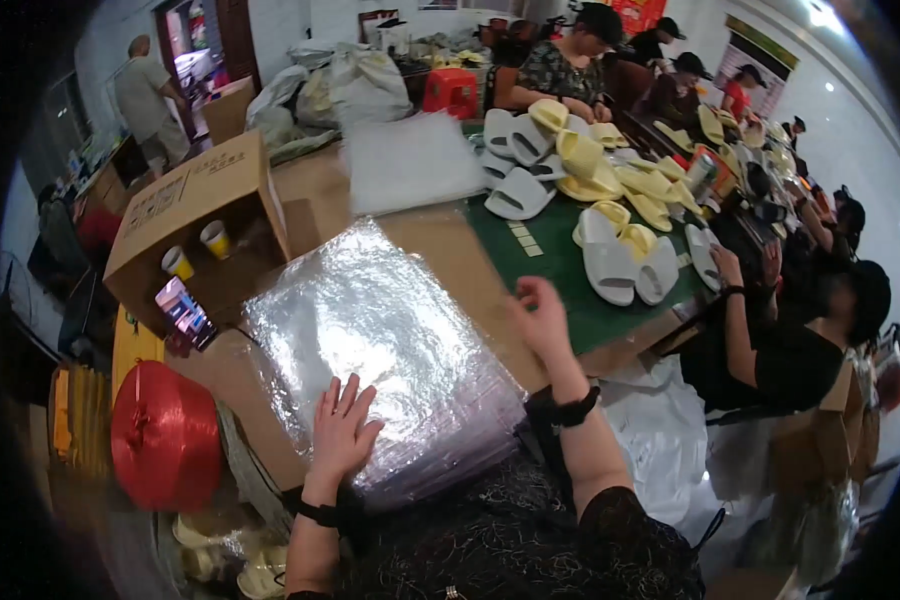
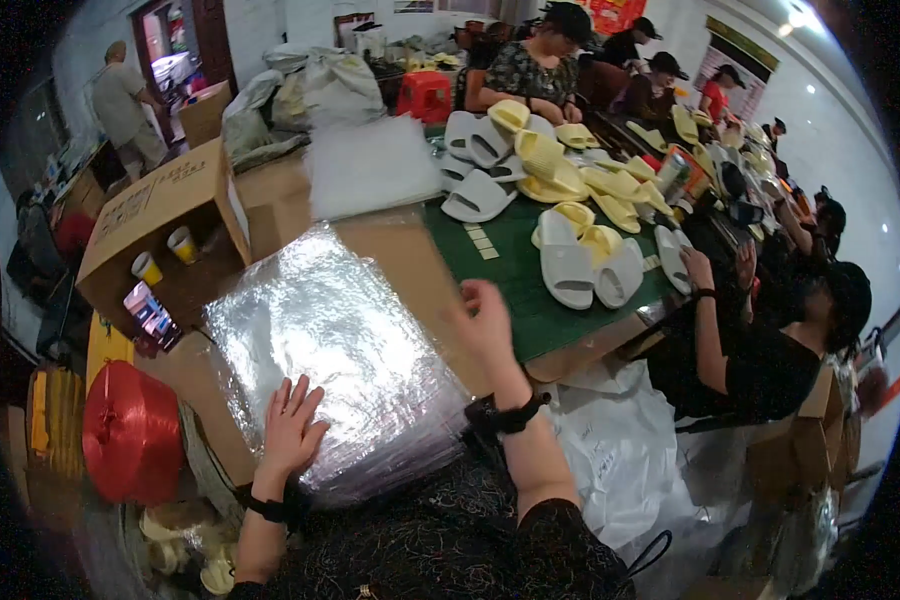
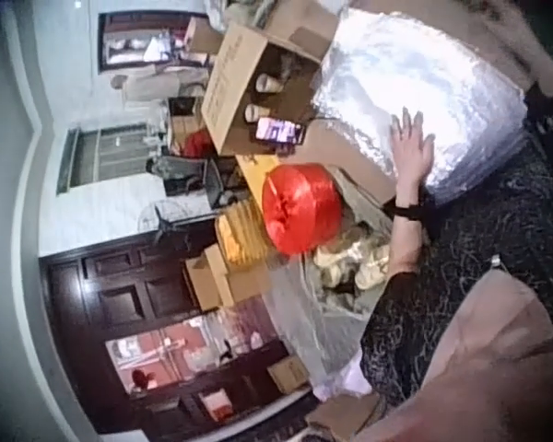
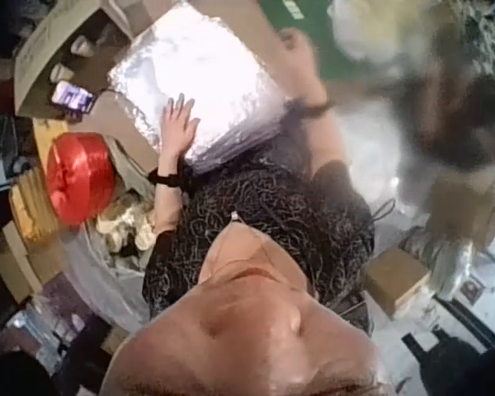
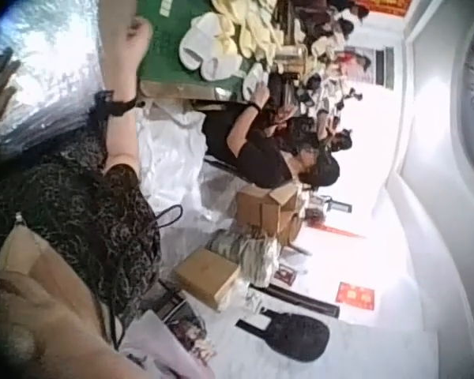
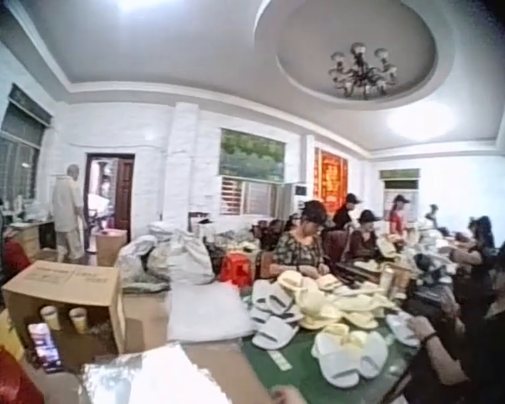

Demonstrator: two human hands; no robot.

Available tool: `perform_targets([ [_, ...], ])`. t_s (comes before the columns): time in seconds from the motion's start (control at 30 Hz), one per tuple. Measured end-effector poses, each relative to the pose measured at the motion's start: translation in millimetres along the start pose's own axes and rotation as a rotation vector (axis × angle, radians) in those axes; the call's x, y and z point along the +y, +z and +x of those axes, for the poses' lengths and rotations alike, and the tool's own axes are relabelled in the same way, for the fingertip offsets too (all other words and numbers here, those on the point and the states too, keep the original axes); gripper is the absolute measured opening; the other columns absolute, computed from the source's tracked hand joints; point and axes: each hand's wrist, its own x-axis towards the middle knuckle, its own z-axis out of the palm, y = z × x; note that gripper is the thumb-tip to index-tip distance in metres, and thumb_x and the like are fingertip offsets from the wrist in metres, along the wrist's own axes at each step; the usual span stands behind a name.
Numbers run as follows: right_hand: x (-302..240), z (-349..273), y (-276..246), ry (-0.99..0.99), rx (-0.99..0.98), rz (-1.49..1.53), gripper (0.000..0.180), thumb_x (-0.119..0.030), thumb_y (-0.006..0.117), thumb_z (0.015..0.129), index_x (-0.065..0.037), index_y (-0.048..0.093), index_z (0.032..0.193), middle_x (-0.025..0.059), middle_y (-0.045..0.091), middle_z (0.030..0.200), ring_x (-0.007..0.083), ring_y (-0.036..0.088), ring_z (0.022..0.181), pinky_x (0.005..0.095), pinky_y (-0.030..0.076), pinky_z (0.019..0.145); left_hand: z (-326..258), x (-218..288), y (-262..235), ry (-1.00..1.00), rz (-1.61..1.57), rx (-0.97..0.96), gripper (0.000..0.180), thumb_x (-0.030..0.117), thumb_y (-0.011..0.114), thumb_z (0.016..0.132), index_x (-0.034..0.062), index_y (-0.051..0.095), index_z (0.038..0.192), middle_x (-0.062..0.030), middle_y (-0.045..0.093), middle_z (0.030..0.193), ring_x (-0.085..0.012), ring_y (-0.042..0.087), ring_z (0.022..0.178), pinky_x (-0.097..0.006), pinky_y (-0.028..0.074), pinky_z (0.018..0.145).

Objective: Packing pairs of sandals into plastic bags and placing them into a large collection bag.

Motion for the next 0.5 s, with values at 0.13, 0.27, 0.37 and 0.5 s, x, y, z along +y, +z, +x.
perform_targets([
  [0.13, 76, 74, -68, 0.192, 0.385, -0.794, 0.071, -0.029, 0.074, 0.077, 0.003, 0.043, 0.133, 0.0277, 0.044, 0.132, 0.0445, 0.043, 0.12, 0.0499, 0.038, 0.103, 6, 4, 3, 0.021, -0.004, -0.001, 0.052, 0.039, 0.059, 0.092, 0.0177, 0.054, 0.139, -0.0097, 0.038, 0.154, -0.039, 0.027, 0.143, -0.054, 0.019, 0.116],
  [0.27, 132, 125, -135, 0.463, 0.445, -0.945, 0.075, -0.04, 0.071, 0.078, -0.003, 0.045, 0.138, 0.0251, 0.037, 0.146, 0.042, 0.035, 0.133, 0.0525, 0.033, 0.11, 7, 9, 1, 0.032, -0.006, 0.055, 0.05, 0.04, 0.06, 0.09, 0.0167, 0.057, 0.134, -0.0106, 0.041, 0.151, -0.0398, 0.029, 0.141, -0.053, 0.02, 0.116],
  [0.37, 146, 135, -162, 0.397, 0.395, -0.92, 0.08, -0.049, 0.07, 0.078, -0.006, 0.044, 0.14, 0.0234, 0.033, 0.151, 0.0404, 0.027, 0.141, 0.0538, 0.03, 0.111, 1, 6, 1, 0.015, -0.014, 0.054, 0.05, 0.039, 0.062, 0.089, 0.0156, 0.058, 0.133, -0.0115, 0.042, 0.151, -0.0407, 0.031, 0.14, -0.054, 0.021, 0.116],
  [0.5, 154, 138, -199, 0.492, 0.323, -0.9, 0.091, -0.059, 0.067, 0.079, -0.007, 0.038, 0.147, 0.0216, 0.027, 0.155, 0.04, 0.019, 0.145, 0.0543, 0.024, 0.115, -5, 1, 5, 0.024, -0.005, 0.063, 0.053, 0.039, 0.065, 0.086, 0.0154, 0.058, 0.133, -0.0128, 0.044, 0.149, -0.0415, 0.031, 0.14, -0.055, 0.022, 0.115],
])
